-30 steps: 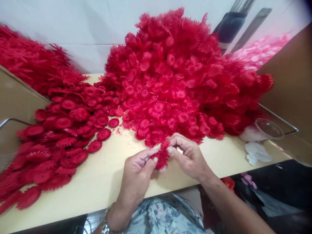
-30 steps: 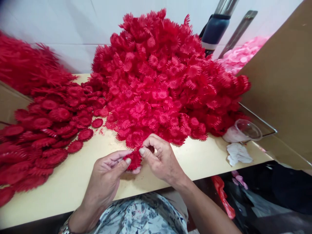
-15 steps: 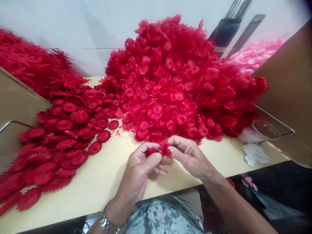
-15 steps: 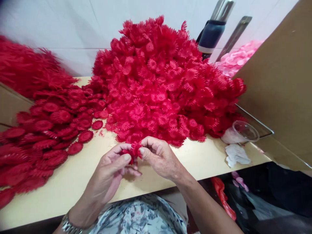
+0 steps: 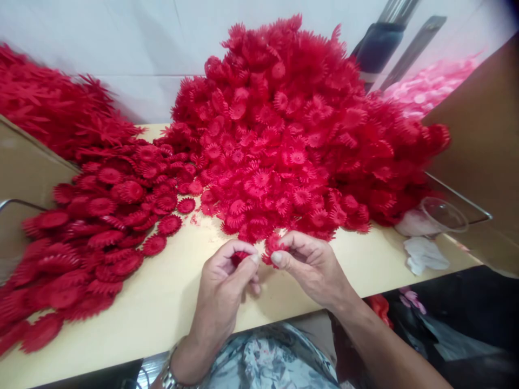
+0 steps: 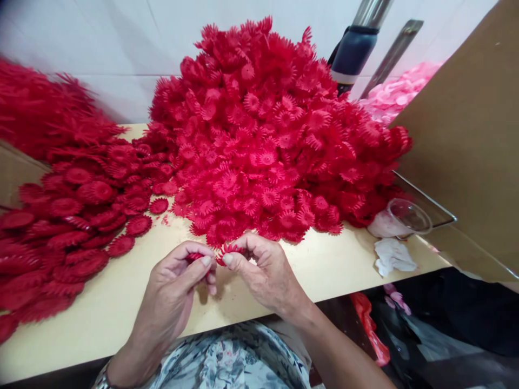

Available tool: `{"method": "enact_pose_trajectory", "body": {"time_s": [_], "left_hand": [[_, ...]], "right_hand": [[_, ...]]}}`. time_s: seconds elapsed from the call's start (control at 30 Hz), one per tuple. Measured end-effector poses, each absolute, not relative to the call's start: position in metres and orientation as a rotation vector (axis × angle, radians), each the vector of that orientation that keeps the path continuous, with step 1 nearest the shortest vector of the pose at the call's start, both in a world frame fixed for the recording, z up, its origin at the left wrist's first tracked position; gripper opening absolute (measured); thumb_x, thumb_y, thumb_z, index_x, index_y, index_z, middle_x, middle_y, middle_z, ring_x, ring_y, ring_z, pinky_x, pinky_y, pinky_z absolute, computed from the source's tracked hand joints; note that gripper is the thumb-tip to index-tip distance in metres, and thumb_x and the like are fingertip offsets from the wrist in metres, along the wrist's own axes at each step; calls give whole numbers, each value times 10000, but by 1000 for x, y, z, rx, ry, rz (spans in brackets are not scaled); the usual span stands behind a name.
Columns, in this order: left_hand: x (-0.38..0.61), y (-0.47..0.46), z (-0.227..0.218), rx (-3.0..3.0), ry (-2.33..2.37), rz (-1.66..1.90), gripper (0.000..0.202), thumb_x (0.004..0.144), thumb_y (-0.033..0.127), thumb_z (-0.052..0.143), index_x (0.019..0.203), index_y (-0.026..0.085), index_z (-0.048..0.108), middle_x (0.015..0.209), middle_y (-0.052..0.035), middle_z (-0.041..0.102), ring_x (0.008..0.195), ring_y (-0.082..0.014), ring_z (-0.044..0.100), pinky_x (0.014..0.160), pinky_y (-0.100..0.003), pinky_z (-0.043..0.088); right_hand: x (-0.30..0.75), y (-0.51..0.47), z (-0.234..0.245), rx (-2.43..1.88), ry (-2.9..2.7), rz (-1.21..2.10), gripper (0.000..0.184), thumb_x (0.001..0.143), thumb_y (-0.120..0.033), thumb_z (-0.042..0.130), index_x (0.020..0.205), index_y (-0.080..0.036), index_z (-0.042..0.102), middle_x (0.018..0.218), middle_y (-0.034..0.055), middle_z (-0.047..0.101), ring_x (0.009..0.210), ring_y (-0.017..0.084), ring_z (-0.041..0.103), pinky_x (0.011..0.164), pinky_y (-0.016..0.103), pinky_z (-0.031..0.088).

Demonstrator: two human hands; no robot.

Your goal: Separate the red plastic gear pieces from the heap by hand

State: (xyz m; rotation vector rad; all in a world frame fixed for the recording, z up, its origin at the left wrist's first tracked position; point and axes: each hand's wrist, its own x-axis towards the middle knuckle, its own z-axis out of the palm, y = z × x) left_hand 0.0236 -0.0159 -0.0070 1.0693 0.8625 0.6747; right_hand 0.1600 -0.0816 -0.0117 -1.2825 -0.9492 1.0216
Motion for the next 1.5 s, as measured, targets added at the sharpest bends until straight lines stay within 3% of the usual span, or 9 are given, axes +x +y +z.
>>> {"method": "enact_pose_trajectory", "body": {"time_s": [0.17,0.37,0.5,0.6,0.87,1.0,1.13,1.33,1.5], "left_hand": [[15,-13,-5,1251,872,799,50,752,230,609,786,194,597,637,27,558,575,-113,520,506,-217,420],[12,-14,-4,1327,743,747,182,786,275,561,638,175,526,614,9,505,591,-125,487,526,-233,383],[16,-16,-1,1364,765,658,154,778,302,586,695,175,562,549,41,463,486,-87,402,450,-202,319],[20,-16,3,1421,744,616,92,762,260,601,787,174,619,613,28,534,515,-84,441,473,-191,351],[25,-13,2,1457,710,660,97,730,169,592,635,166,575,597,28,523,557,-93,440,529,-204,352],[25,-14,-2,1309,709,652,97,742,212,597,657,166,591,624,21,521,567,-97,424,527,-219,333],[25,-15,-2,1113,735,631,139,702,228,634,599,157,573,541,40,463,495,-72,359,462,-203,262],[24,11,20,1148,922,808,140,685,260,619,609,185,528,464,70,407,431,-70,317,416,-196,220],[72,55,51,1818,927,924,141,695,174,565,562,174,519,502,58,446,459,-80,361,453,-211,267]], "right_hand": [[157,-81,-8,-1492,-1067,840,170,815,-298,558,711,-164,570,650,-8,557,617,108,500,587,241,395],[156,-81,-2,-1547,-1162,776,218,825,-320,526,668,-172,502,632,-11,517,595,109,475,564,244,363],[157,-82,-4,-1485,-1158,813,265,818,-340,543,626,-184,450,604,-26,483,568,103,448,541,240,342],[157,-82,-8,-1416,-1105,888,271,788,-342,593,615,-185,456,583,-42,458,551,96,424,522,232,328],[158,-85,-11,-1257,-987,1123,226,711,-303,693,681,-183,504,621,-51,459,561,81,406,520,212,328],[161,-85,-8,-1206,-1075,1111,160,762,-284,646,740,-179,527,701,-23,494,658,102,450,620,238,366],[159,-86,-8,-1177,-1067,1100,176,793,-296,607,706,-174,514,663,-20,498,621,101,456,588,237,366],[184,-86,5,-1361,-1066,672,184,837,-321,537,712,-192,500,629,-22,483,568,100,455,519,218,367],[232,-55,41,-1786,-1412,-224,92,842,-241,511,798,-174,557,697,22,569,608,132,522,598,256,420]]}}
